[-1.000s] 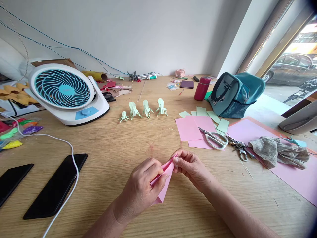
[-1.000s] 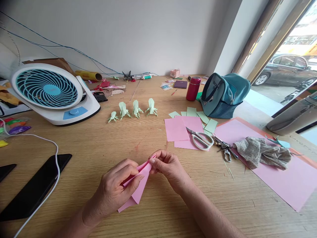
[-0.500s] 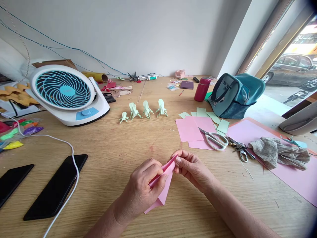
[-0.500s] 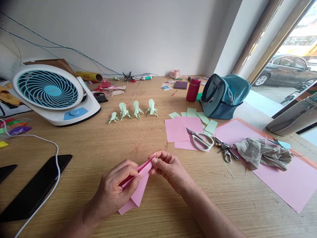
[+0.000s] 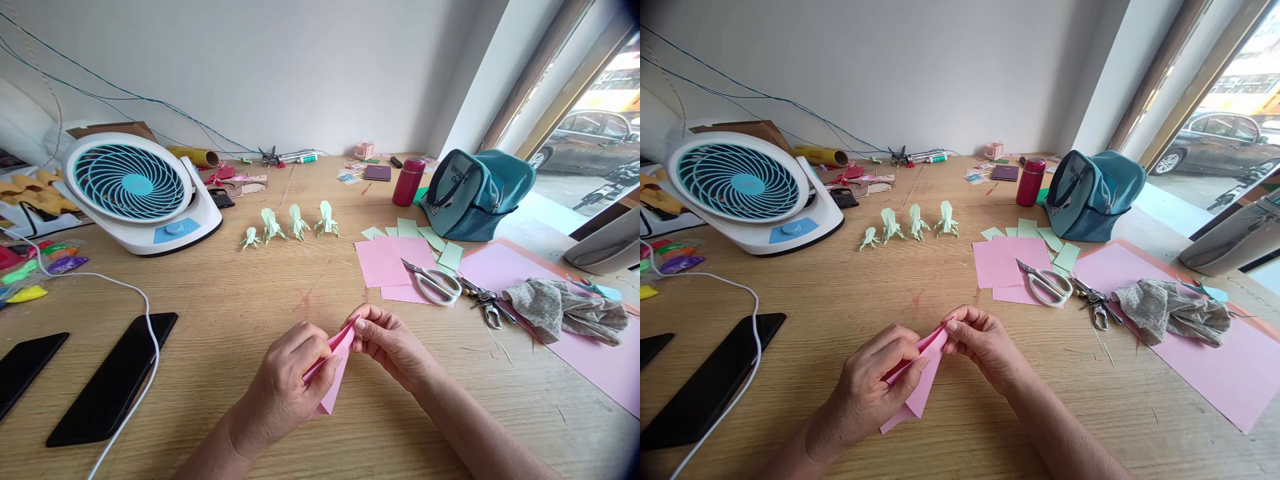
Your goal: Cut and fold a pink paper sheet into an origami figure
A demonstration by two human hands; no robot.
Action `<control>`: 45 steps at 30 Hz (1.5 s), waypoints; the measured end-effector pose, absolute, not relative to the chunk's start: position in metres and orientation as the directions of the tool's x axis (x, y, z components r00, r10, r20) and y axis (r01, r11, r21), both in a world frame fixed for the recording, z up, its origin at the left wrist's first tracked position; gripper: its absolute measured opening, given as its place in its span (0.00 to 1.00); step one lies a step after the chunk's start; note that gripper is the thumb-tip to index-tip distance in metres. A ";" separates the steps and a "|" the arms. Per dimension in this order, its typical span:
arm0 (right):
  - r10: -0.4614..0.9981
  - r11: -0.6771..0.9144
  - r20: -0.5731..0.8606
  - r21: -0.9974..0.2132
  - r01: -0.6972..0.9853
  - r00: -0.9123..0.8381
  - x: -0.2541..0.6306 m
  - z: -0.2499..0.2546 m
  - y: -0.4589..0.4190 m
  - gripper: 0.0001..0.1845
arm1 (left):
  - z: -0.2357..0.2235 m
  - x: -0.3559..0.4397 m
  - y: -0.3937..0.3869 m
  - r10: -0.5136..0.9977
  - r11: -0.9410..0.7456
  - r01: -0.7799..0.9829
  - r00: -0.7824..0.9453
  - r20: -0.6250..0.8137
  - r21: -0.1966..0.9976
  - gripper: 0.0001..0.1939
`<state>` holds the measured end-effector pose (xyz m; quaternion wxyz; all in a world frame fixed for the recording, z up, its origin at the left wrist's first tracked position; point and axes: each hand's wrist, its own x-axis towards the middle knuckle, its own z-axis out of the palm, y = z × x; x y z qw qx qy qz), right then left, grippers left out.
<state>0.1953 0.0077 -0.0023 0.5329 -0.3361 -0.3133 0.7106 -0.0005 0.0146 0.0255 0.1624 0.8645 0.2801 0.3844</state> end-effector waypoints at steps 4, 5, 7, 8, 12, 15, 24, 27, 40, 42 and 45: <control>0.968 -0.237 -0.148 -0.803 -0.548 -0.203 0.195 -0.002 0.008 0.12 | 0.024 -0.001 0.015 0.611 -0.788 0.361 0.548 0.570 0.498 0.10; 0.968 -0.236 -0.148 -0.803 -0.547 -0.202 0.195 -0.002 0.008 0.12 | 0.024 -0.001 0.015 0.612 -0.788 0.364 0.550 0.569 0.497 0.09; 0.969 -0.231 -0.143 -0.805 -0.547 -0.200 0.195 -0.002 0.008 0.12 | 0.024 -0.001 0.015 0.610 -0.790 0.363 0.550 0.570 0.494 0.10; 0.970 -0.228 -0.139 -0.806 -0.547 -0.199 0.195 -0.002 0.008 0.12 | 0.024 -0.001 0.015 0.609 -0.790 0.362 0.550 0.571 0.494 0.10; 0.972 -0.220 -0.137 -0.815 -0.537 -0.190 0.195 -0.003 0.008 0.12 | 0.024 -0.001 0.015 0.613 -0.788 0.367 0.543 0.574 0.495 0.10; 0.973 -0.217 -0.135 -0.820 -0.530 -0.189 0.196 -0.004 0.008 0.12 | 0.024 -0.001 0.015 0.613 -0.788 0.369 0.544 0.573 0.492 0.10; 0.975 -0.204 -0.127 -0.831 -0.518 -0.181 0.196 -0.003 0.007 0.12 | 0.025 -0.001 0.015 0.610 -0.790 0.366 0.549 0.571 0.493 0.10; 0.976 -0.205 -0.134 -0.836 -0.508 -0.173 0.197 -0.002 0.007 0.12 | 0.026 -0.001 0.015 0.608 -0.792 0.372 0.550 0.572 0.484 0.10; 0.979 -0.188 -0.112 -0.816 -0.547 -0.168 0.195 0.001 0.008 0.12 | 0.026 -0.001 0.014 0.578 -0.816 0.368 0.551 0.602 0.446 0.10; 0.980 -0.185 -0.111 -0.818 -0.544 -0.166 0.195 0.000 0.007 0.12 | 0.027 -0.001 0.014 0.572 -0.820 0.366 0.552 0.606 0.440 0.10; 0.981 -0.179 -0.105 -0.821 -0.543 -0.166 0.196 -0.001 0.007 0.12 | 0.027 -0.001 0.013 0.577 -0.817 0.366 0.553 0.602 0.446 0.09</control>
